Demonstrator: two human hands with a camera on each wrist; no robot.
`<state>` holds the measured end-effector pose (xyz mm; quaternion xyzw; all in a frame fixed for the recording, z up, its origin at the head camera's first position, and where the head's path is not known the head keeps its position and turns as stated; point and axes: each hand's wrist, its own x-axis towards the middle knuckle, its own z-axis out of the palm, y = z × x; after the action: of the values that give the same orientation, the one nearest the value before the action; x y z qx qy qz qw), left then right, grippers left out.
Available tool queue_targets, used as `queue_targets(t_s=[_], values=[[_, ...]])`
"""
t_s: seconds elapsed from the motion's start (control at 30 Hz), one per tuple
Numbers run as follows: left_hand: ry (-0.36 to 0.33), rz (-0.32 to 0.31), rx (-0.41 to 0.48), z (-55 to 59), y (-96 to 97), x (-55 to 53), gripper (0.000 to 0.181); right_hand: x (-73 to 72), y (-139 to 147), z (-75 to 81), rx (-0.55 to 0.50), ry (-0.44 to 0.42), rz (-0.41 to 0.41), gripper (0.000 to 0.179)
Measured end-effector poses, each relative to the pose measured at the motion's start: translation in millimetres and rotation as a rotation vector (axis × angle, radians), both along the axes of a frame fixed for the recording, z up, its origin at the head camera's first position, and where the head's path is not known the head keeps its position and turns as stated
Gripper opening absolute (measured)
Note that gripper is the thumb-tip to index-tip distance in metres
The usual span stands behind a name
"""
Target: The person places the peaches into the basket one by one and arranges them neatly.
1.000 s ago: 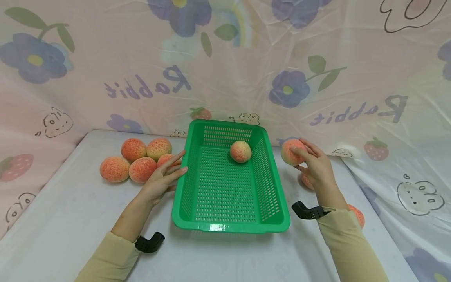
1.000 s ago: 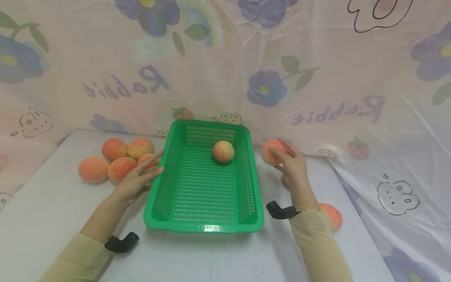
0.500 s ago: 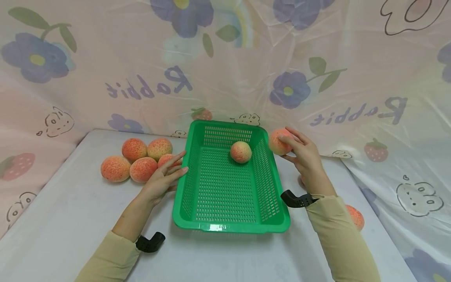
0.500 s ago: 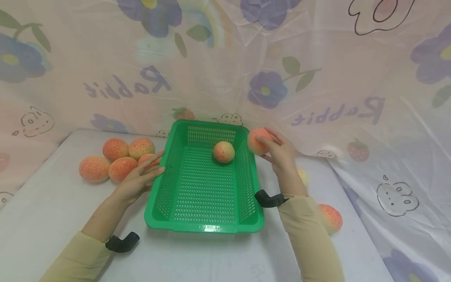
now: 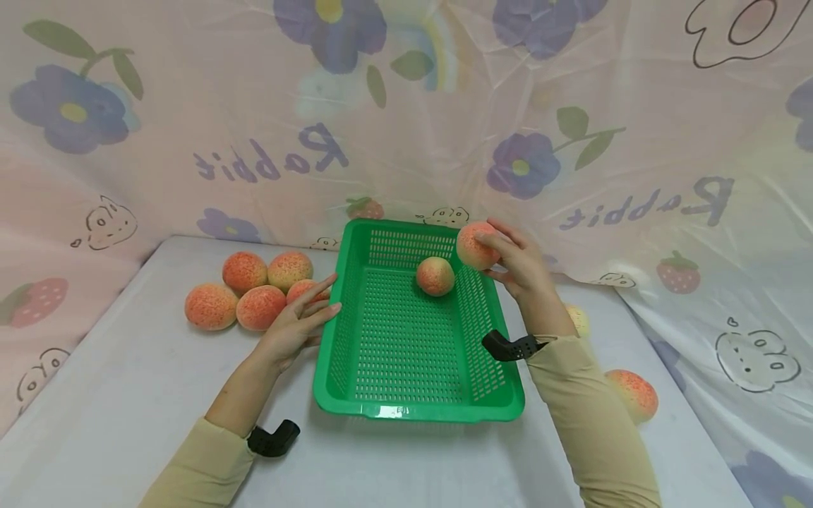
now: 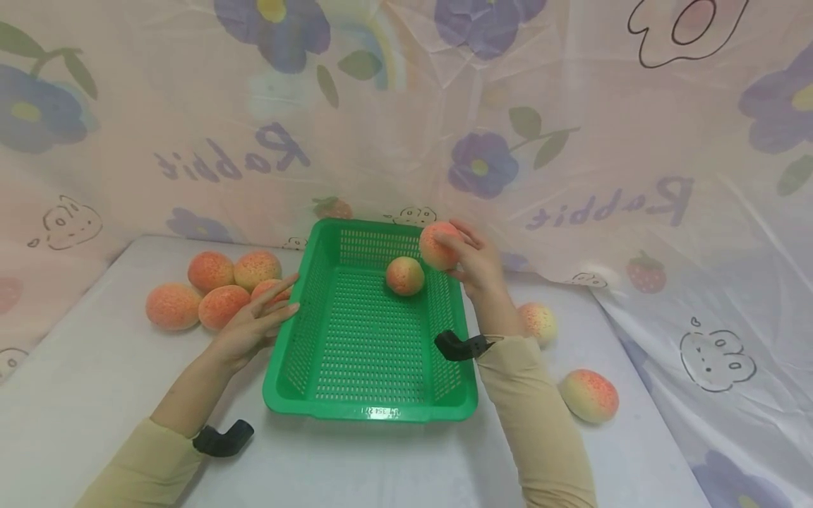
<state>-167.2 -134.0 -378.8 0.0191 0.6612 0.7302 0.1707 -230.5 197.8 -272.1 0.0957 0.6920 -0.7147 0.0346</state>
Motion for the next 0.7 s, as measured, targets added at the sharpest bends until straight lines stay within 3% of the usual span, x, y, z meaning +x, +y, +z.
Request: queue_targets(t_s=[0.7], values=[[0.017,-0.002,0.021,-0.2,-0.9,0.6,0.065,-16.6,-41,-8.3,0.039,-0.018,0.066,0.059]])
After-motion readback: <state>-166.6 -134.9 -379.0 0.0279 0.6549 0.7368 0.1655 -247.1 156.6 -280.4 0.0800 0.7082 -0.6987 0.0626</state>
